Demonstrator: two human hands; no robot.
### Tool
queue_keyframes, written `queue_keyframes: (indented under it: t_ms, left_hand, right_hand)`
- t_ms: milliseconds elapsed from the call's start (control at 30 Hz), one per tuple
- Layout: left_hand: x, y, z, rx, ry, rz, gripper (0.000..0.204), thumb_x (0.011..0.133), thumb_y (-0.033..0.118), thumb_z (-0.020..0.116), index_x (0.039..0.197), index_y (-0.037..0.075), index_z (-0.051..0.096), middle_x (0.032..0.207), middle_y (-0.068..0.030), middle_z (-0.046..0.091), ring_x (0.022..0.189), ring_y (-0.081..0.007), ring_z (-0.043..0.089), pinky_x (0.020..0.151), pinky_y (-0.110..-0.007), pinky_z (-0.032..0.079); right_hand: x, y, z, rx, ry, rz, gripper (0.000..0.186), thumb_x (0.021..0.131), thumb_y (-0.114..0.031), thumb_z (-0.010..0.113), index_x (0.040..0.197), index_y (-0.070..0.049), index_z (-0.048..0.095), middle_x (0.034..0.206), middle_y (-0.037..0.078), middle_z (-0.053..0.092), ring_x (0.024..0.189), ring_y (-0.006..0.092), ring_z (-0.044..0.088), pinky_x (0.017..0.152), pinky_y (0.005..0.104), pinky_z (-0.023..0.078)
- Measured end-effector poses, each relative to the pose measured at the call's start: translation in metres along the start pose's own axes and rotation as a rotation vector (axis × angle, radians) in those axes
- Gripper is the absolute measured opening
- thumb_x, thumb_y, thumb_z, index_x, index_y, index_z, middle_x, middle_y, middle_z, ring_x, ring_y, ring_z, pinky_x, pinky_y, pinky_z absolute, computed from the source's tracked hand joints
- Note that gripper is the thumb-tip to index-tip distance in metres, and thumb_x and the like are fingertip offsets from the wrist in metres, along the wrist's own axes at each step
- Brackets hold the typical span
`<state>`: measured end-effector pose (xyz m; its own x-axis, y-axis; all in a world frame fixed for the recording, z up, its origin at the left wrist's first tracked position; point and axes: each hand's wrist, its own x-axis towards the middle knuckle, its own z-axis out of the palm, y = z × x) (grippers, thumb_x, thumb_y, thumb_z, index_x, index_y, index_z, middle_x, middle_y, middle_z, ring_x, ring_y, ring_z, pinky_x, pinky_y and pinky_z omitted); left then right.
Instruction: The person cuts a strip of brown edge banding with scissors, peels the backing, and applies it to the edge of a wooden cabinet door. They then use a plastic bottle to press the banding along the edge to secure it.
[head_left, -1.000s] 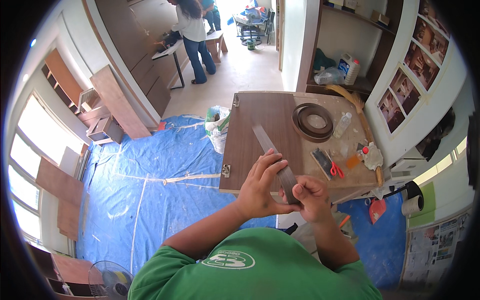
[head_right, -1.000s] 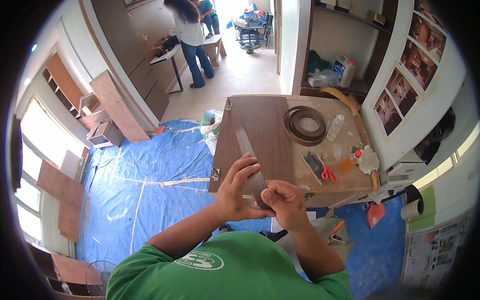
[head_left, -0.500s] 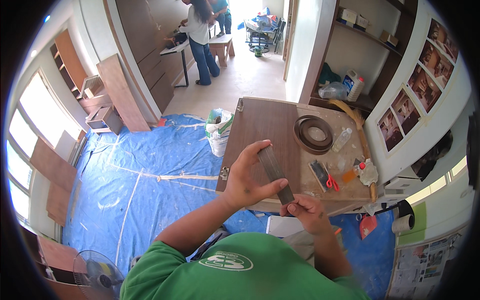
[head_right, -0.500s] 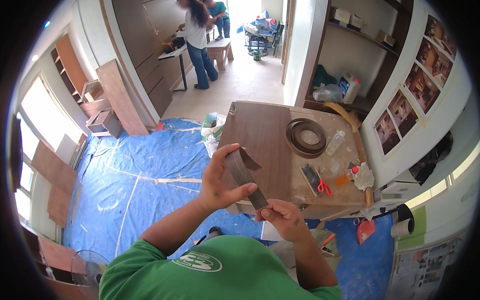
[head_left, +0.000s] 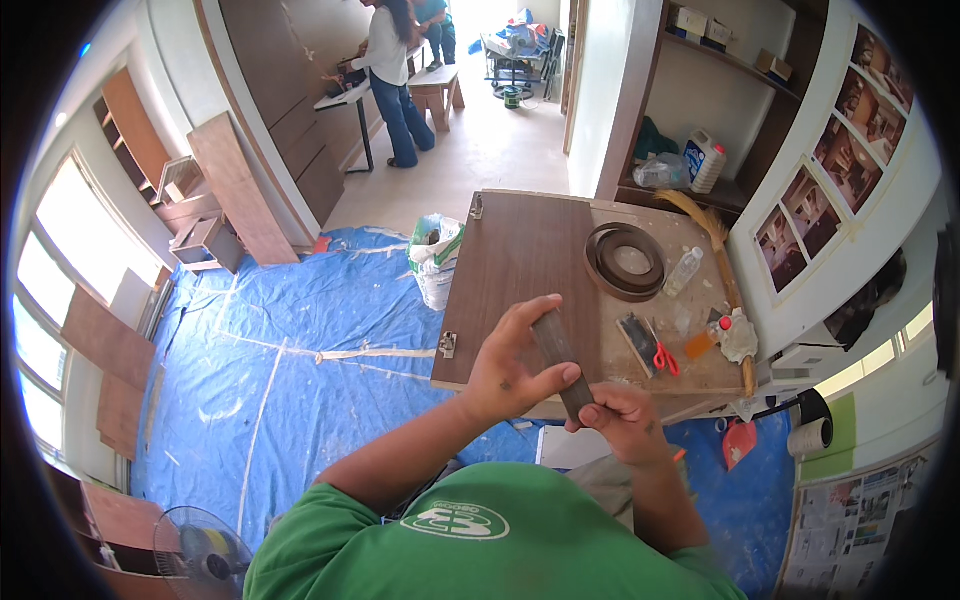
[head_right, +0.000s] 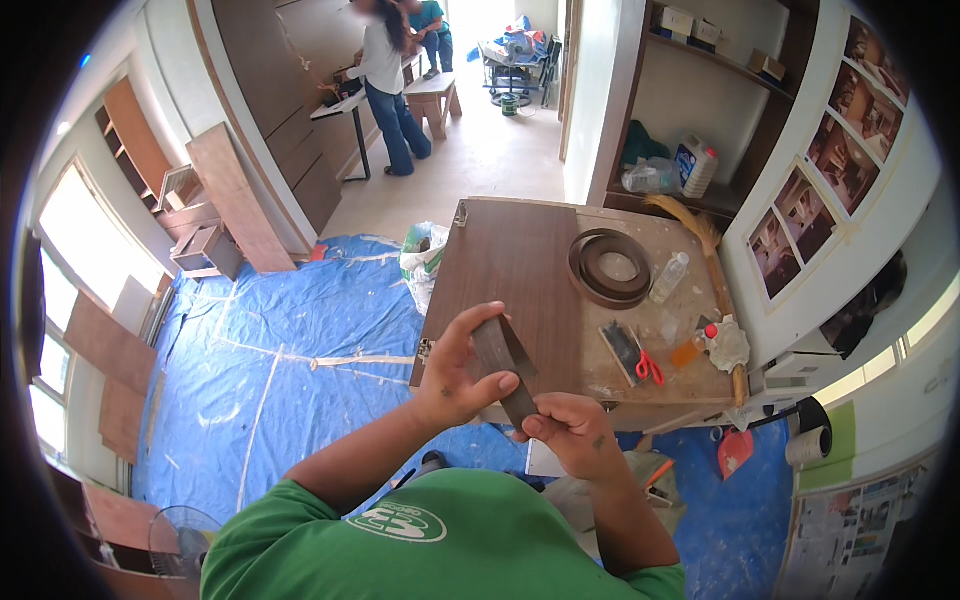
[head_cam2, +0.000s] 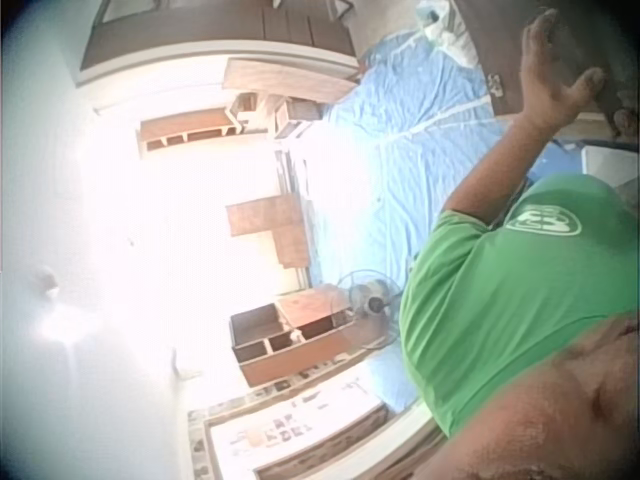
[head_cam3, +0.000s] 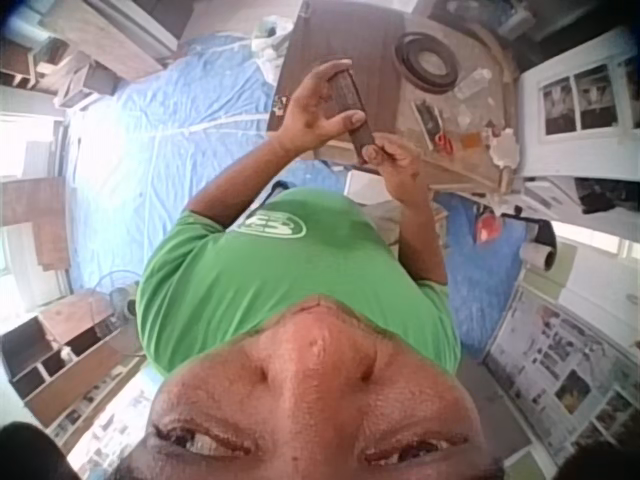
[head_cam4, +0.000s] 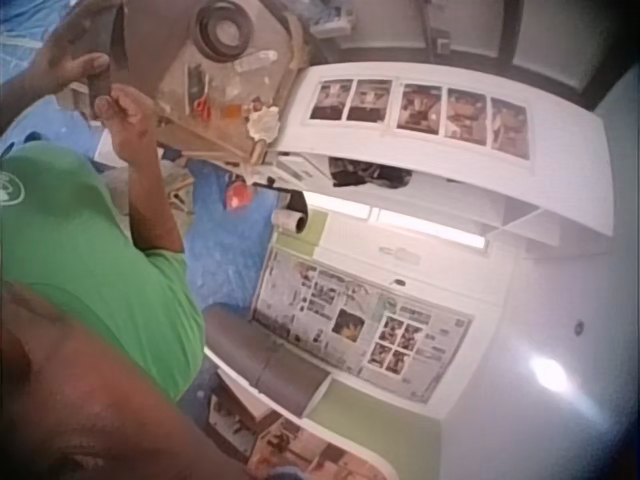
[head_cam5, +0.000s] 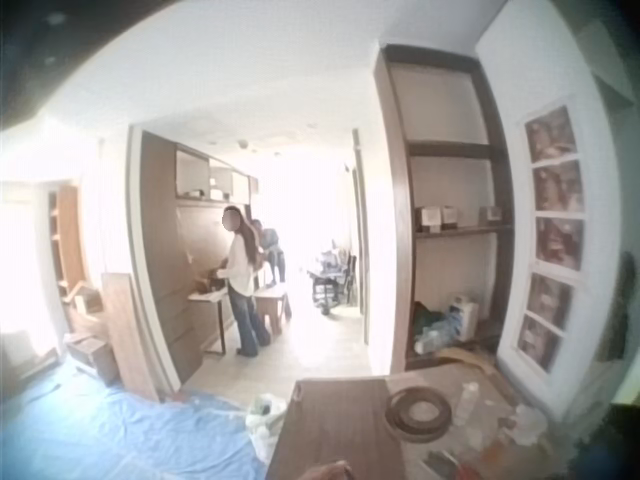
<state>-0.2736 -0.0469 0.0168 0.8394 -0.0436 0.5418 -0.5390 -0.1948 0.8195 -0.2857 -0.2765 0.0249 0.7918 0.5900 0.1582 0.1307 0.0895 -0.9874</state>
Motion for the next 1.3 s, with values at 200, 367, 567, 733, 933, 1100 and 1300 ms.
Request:
queue_keyframes:
  t_ms: [200, 367, 567, 733, 933, 1100, 1300]
  left_hand:
    - [-0.01, 0.003, -0.002, -0.03, -0.216, -0.171, 0.084, 0.09, 0.041, 0.082, 0.153, -0.002, 0.047, 0.14, -0.021, 0.062, 0.133, -0.0316, 0.059, 0.114, -0.041, 0.043]
    - [-0.01, 0.035, 0.005, -0.182, -0.37, -0.168, 0.097, 0.085, 0.045, 0.089, 0.157, 0.0, 0.042, 0.142, -0.0258, 0.061, 0.136, -0.0335, 0.059, 0.114, -0.042, 0.044]
    - [-0.019, 0.026, 0.009, -0.057, -0.371, -0.156, 0.111, 0.079, 0.052, 0.091, 0.161, 0.002, 0.037, 0.154, -0.0272, 0.05, 0.146, -0.0407, 0.049, 0.118, -0.046, 0.04]
    - [-0.003, 0.035, 0.001, 0.458, -0.263, 0.148, 0.117, 0.078, 0.06, 0.087, 0.164, 0.002, 0.032, 0.169, -0.0278, 0.029, 0.158, -0.0485, 0.024, 0.124, -0.058, 0.027]
    - [-0.001, 0.031, -0.004, 0.524, -0.33, 0.127, 0.112, 0.086, 0.059, 0.081, 0.164, -0.003, 0.029, 0.171, -0.0274, 0.026, 0.16, -0.0453, 0.021, 0.126, -0.058, 0.022]
    - [-0.01, 0.018, -0.002, 0.073, -0.467, 0.0, 0.112, 0.092, 0.058, 0.076, 0.165, -0.005, 0.02, 0.169, -0.028, 0.03, 0.158, -0.0397, 0.031, 0.128, -0.043, 0.026]
    - [-0.017, 0.023, -0.002, -0.039, -0.54, -0.131, 0.105, 0.095, 0.051, 0.076, 0.167, -0.002, 0.021, 0.161, -0.0279, 0.042, 0.15, -0.0364, 0.043, 0.123, -0.042, 0.034]
  right_hand:
    - [0.005, -0.004, -0.008, 0.009, -0.081, -0.071, 0.029, 0.099, -0.022, 0.076, 0.091, 0.005, 0.07, 0.086, 0.011, 0.075, 0.081, 0.0158, 0.072, 0.074, 0.0302, 0.056]
    - [0.006, -0.001, -0.012, -0.068, -0.031, -0.24, 0.035, 0.098, -0.023, 0.078, 0.08, 0.002, 0.06, 0.072, 0.004, 0.059, 0.067, 0.0126, 0.056, 0.06, 0.0301, 0.044]
    - [0.01, -0.006, -0.014, -0.051, -0.048, -0.242, 0.037, 0.098, -0.023, 0.078, 0.078, 0.0, 0.057, 0.067, 0.001, 0.046, 0.063, 0.0115, 0.045, 0.056, 0.0314, 0.034]
    - [0.005, -0.013, -0.012, -0.148, 0.018, -0.182, 0.031, 0.1, -0.018, 0.075, 0.079, 0.001, 0.061, 0.067, 0.002, 0.049, 0.063, 0.0118, 0.046, 0.057, 0.0314, 0.035]
    - [0.006, -0.016, 0.0, -0.096, 0.079, -0.17, 0.029, 0.101, -0.016, 0.073, 0.08, 0.001, 0.062, 0.068, 0.003, 0.049, 0.063, 0.0129, 0.046, 0.057, 0.0325, 0.035]
    - [0.004, -0.016, -0.011, -0.243, -0.042, -0.247, 0.034, 0.099, -0.022, 0.076, 0.079, -0.001, 0.059, 0.068, 0.003, 0.046, 0.062, 0.0136, 0.044, 0.057, 0.0326, 0.035]
    - [0.004, -0.015, -0.01, -0.115, -0.086, -0.196, 0.038, 0.098, -0.023, 0.077, 0.076, -0.001, 0.056, 0.067, 0.002, 0.044, 0.062, 0.013, 0.042, 0.056, 0.0321, 0.034]
